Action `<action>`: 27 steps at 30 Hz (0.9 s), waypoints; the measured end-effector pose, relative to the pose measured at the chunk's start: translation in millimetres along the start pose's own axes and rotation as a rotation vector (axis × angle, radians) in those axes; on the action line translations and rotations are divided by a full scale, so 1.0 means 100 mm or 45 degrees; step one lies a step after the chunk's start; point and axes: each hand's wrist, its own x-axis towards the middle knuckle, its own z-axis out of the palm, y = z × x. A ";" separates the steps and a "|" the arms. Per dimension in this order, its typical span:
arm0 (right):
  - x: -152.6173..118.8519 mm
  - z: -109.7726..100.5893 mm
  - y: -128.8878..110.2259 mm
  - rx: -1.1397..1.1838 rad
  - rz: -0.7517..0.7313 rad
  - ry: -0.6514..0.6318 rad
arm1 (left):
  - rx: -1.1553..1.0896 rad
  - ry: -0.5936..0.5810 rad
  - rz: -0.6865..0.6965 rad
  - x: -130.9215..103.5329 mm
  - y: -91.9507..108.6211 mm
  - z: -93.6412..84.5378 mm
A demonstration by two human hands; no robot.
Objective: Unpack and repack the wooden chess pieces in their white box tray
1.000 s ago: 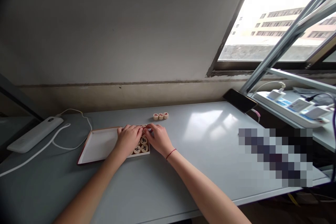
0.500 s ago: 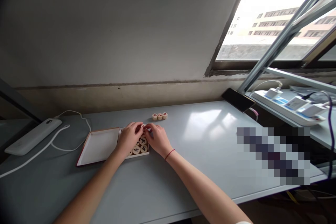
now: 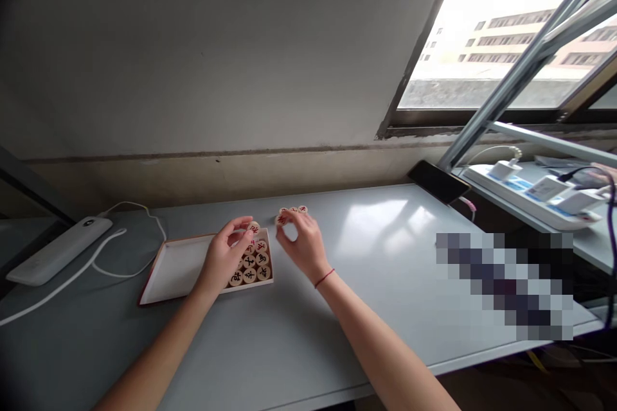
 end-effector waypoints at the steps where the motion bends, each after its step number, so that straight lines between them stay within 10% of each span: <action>1: 0.03 -0.05 0.10 -0.040 0.081 0.061 | -0.047 0.009 -0.038 0.01 -0.01 -0.02; 10: 0.06 -0.15 0.79 -0.520 0.602 -0.058 | -0.172 0.049 -0.244 0.06 -0.06 -0.13; 14: 0.05 -0.12 0.61 -0.586 0.586 -0.039 | -0.087 -0.015 -0.146 0.03 -0.08 -0.08; 22: -0.06 0.07 -0.32 0.334 0.283 -0.323 | 0.605 -0.108 0.476 -0.11 -0.05 0.04; 27: -0.04 0.06 -0.23 0.379 0.318 -0.206 | 0.748 -0.144 0.549 -0.12 -0.10 0.06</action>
